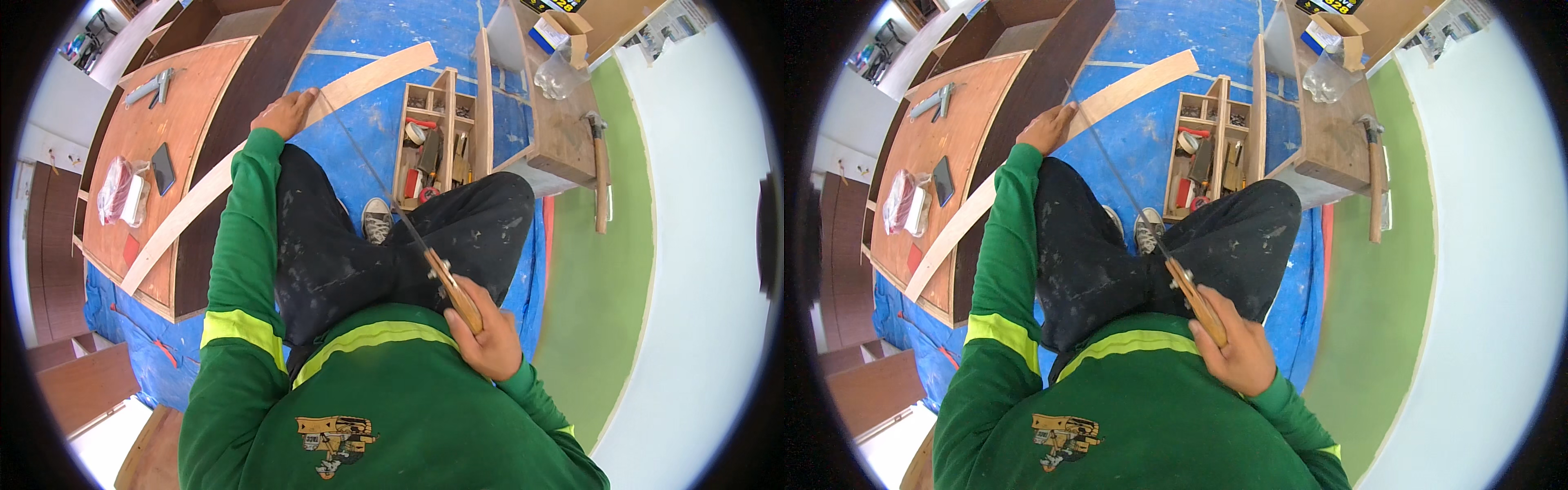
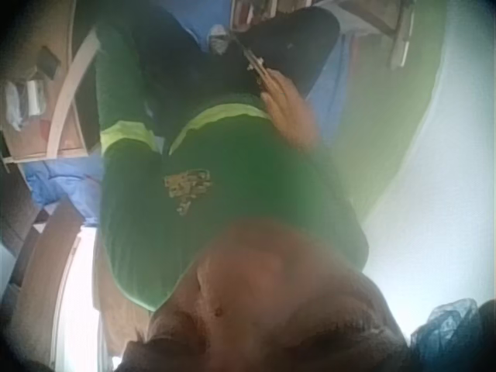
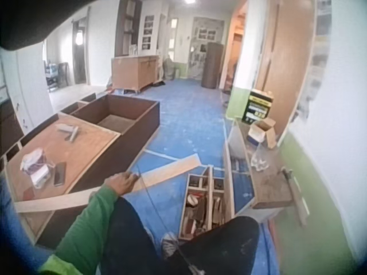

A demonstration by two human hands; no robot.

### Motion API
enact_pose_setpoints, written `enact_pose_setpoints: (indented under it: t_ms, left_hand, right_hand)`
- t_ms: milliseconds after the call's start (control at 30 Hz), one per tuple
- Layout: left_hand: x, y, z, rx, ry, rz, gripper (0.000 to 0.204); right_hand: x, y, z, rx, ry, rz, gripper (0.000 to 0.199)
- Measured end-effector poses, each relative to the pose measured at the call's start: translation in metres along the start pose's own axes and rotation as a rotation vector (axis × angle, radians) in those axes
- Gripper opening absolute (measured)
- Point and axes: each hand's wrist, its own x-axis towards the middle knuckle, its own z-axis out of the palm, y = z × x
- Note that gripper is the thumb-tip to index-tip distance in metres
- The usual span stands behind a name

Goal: The person moves wooden panels, measures a wooden strip with a tape measure, marks it with a pencil, and saws it to size using a hand saw. The person then inspects the cut piece.

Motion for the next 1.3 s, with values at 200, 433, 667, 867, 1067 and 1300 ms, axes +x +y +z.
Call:
enact_pose_setpoints:
  t_ms: [200,433,667,867,1067,1300]
  left_hand:
    - [-0.013,0.024,-0.004,0.0,0.012,-0.042,0.08]
    - [0.006,-0.006,0.009,0.015,0.061,0.058,0.08]
    - [-0.01,0.02,-0.005,0.021,0.018,-0.046,0.078]
    - [-0.017,0.022,-0.005,0.02,0.023,-0.079,0.077]
    - [-0.015,0.025,0.0,0.037,0.074,-0.049,0.077]
    - [-0.004,0.027,0.001,0.051,0.07,0.004,0.071]
  right_hand:
    - [0.084,0.008,0.036,0.04,0.086,-0.162,0.047]
    - [0.224,-0.006,0.088,0.046,0.112,-0.211,0.042]
    - [0.199,0.005,0.088,0.001,0.217,-0.324,0.041]
    - [0.035,0.006,0.022,0.0,-0.005,-0.002,0.054]
    - [0.046,-0.012,0.019,-0.033,0.015,0.001,0.05]
    - [0.24,-0.002,0.084,0.0,0.16,-0.25,0.041]
